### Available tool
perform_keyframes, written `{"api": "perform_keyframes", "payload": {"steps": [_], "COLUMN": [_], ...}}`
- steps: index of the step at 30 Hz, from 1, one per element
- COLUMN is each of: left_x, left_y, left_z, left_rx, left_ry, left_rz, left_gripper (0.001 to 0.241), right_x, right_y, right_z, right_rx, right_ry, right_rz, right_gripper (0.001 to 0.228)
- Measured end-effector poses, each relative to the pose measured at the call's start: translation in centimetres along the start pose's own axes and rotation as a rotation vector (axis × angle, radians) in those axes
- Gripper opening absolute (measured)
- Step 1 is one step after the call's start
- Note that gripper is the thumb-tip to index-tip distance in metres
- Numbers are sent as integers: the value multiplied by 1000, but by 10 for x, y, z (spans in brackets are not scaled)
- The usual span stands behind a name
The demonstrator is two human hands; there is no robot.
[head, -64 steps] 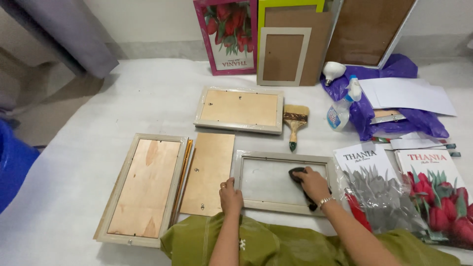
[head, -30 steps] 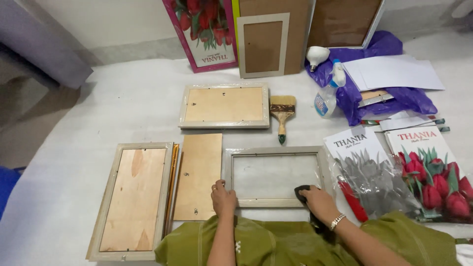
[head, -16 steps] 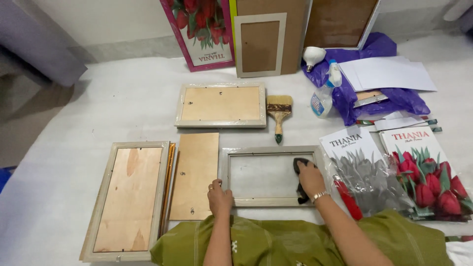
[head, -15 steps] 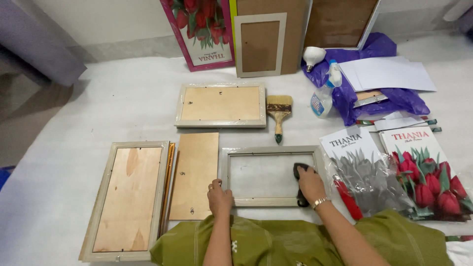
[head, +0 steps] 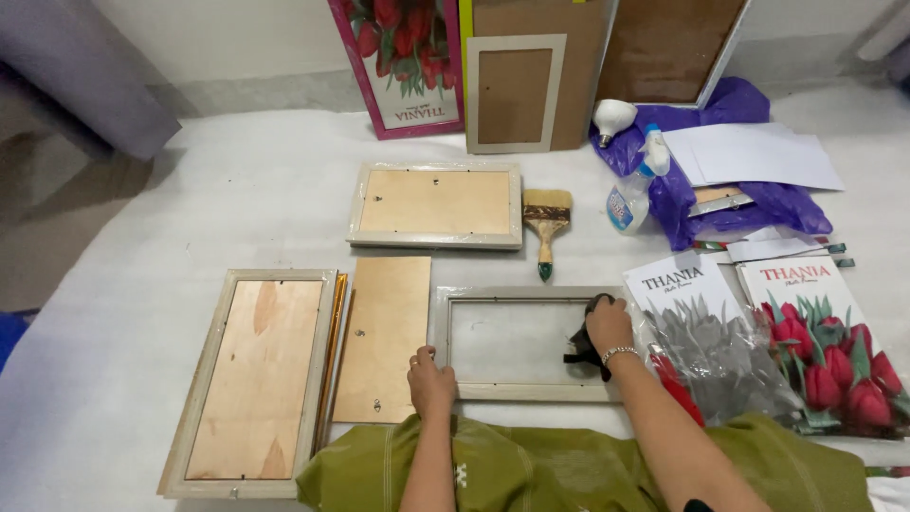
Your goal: Cleaning the glass of a picture frame using a brush, spray cleaner, and a cloth
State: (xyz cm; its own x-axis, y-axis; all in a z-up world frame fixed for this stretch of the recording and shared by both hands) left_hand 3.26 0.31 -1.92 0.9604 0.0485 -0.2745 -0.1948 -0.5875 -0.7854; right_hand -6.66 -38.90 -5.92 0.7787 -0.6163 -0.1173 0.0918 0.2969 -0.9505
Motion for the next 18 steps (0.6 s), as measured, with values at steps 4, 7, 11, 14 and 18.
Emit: {"api": "perform_keyframes", "payload": {"steps": [4, 7, 11, 14, 18], "left_x": [0, 2, 2, 5, 3], "left_y": [-1, 1, 2, 6, 7], "left_z": [1, 0, 1, 3, 5], "left_rx": [-6, -3, 12, 20, 15], "left_ry": [18, 1, -18, -15, -20], "left_rz": [2, 16, 28, 25, 18], "left_gripper": [48, 47, 48, 48, 48], "right_x": [-44, -81, -111, -85, -27], "right_y": [-10, 15, 21, -8, -33], "right_z": [4, -12, -9, 16, 33], "right_rx": [-41, -20, -14, 9, 43], "right_ry": [-59, -60, -13, -25, -81], "right_rz": [33, 156, 217, 143, 81], "right_gripper": [47, 46, 41, 43, 48]}}
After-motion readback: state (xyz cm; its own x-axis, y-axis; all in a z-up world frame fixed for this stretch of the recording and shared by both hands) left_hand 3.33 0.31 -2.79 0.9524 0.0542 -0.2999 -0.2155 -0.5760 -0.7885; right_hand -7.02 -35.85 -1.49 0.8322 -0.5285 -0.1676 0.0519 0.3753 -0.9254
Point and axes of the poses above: each hand's wrist, its own x-axis towards the middle knuckle, its own y-axis out of the palm, z = x × y, the point moved 5 cm from there along x, towards the middle knuckle, and after that the axes turned 9 degrees about -y, right-handed, at the moved point
